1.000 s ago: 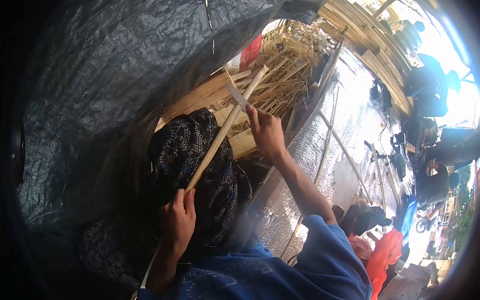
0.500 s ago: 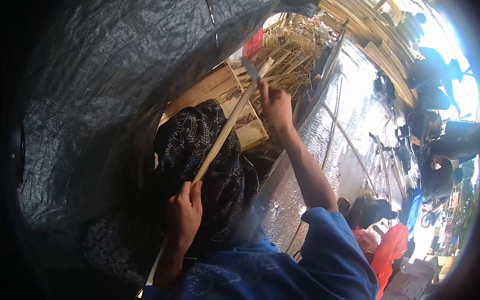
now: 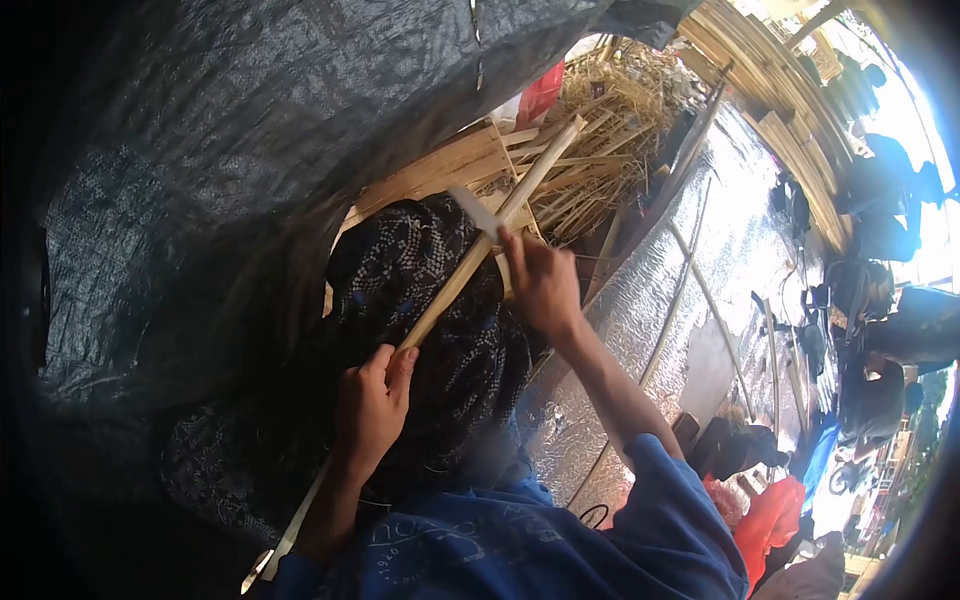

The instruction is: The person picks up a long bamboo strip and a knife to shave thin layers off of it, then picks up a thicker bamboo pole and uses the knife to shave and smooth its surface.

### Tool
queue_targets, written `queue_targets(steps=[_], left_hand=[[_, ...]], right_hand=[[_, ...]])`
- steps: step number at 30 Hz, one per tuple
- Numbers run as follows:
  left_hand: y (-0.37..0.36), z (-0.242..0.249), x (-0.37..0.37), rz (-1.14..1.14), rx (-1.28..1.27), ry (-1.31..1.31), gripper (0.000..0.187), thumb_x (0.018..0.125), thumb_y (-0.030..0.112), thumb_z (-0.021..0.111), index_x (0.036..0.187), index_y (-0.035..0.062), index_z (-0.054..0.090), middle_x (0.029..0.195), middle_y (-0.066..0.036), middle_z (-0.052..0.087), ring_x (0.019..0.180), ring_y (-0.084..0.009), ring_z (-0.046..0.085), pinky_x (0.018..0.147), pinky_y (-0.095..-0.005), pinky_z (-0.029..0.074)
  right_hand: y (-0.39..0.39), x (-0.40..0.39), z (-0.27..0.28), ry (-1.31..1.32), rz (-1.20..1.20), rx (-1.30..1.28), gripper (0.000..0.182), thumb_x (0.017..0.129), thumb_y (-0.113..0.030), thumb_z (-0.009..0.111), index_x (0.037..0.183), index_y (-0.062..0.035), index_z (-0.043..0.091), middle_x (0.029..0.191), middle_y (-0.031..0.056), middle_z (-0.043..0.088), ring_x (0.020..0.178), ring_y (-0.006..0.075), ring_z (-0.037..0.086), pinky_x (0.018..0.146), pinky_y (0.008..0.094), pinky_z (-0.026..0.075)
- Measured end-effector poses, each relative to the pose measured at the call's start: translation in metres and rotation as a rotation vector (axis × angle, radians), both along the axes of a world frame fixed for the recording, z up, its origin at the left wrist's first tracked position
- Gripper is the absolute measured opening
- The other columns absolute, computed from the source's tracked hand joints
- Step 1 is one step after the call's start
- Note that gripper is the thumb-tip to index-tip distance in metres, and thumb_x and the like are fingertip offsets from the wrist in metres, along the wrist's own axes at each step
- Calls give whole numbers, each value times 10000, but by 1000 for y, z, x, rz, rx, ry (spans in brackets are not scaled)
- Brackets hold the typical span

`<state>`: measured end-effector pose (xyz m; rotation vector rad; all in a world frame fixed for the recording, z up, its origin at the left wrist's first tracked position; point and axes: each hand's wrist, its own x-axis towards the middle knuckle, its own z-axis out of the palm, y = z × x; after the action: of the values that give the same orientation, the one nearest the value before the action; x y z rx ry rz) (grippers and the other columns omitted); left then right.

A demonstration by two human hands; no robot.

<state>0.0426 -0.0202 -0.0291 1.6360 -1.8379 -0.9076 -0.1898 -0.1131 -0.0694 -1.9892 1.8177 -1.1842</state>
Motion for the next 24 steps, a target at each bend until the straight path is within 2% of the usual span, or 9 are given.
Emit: queue_targets(steps=[5, 8, 12, 13, 15, 17, 21, 22, 24], left_hand=[[8, -2, -6, -3, -52, -84, 271, 925, 204, 533, 733, 14, 520, 521, -159, 541, 508, -317, 598, 417, -374, 401], [5, -9, 0, 18, -133, -35, 252, 916, 199, 545, 746, 14, 525, 545, -157, 564, 528, -324, 605, 431, -377, 424], [4, -14, 11, -4, -136, 68, 253, 907, 234, 553, 746, 41, 528, 559, -146, 577, 540, -333, 605, 448, -403, 446], [5, -8, 14, -6, -35, 20, 286, 910, 270, 543, 727, 52, 516, 540, -143, 566, 533, -332, 601, 447, -412, 450], [0, -9, 18, -74, -81, -20, 313, 919, 303, 512, 718, 63, 518, 519, -132, 562, 485, -313, 591, 438, -422, 454], [12, -21, 26, 28, -142, -59, 316, 920, 307, 503, 734, 54, 536, 519, -134, 566, 473, -307, 591, 448, -423, 471], [-2, -20, 34, -104, -209, 0, 328, 914, 302, 507, 742, 28, 558, 526, -139, 570, 487, -323, 598, 479, -428, 493], [-2, -20, 34, -117, -213, 30, 330, 912, 297, 508, 738, 22, 563, 530, -140, 572, 492, -329, 600, 488, -432, 498], [-1, -21, 33, -119, -234, 28, 330, 910, 290, 510, 728, 19, 562, 538, -142, 577, 497, -329, 603, 495, -432, 501]], right_hand=[[-50, -48, 15, -53, -377, 200, 454, 960, -346, 445, 814, 34, 647, 502, 202, 479, 405, 253, 441, 463, 378, 405], [-6, -3, 13, -40, -35, 64, 427, 945, -341, 479, 795, 28, 634, 571, 238, 499, 472, 337, 461, 506, 374, 428], [3, -5, 17, 91, -175, 285, 204, 904, -193, 548, 1013, -45, 637, 555, 82, 440, 487, 180, 417, 463, 329, 323], [-11, -32, -13, 360, 26, -203, 280, 940, -248, 494, 1015, -14, 629, 665, 75, 507, 547, 148, 450, 455, 307, 320], [-10, 7, 36, -201, -254, 420, 384, 970, -300, 431, 1076, 24, 607, 739, 91, 545, 612, 149, 481, 516, 303, 399], [5, 21, -4, 13, 20, -11, 474, 976, -361, 410, 1067, 61, 604, 637, 78, 493, 577, 142, 432, 532, 328, 392], [-16, 9, 16, 169, -327, 455, 437, 961, -362, 445, 1027, 24, 637, 898, 164, 651, 702, 190, 613, 584, 315, 457], [-40, -35, -21, 269, -89, -87, 543, 960, -468, 326, 1075, -38, 637, 677, 110, 620, 430, 81, 427, 377, 272, 324], [-34, -12, 12, 31, -240, 111, 477, 964, -414, 380, 1115, -25, 609, 594, 62, 511, 443, 99, 419, 363, 284, 291]])
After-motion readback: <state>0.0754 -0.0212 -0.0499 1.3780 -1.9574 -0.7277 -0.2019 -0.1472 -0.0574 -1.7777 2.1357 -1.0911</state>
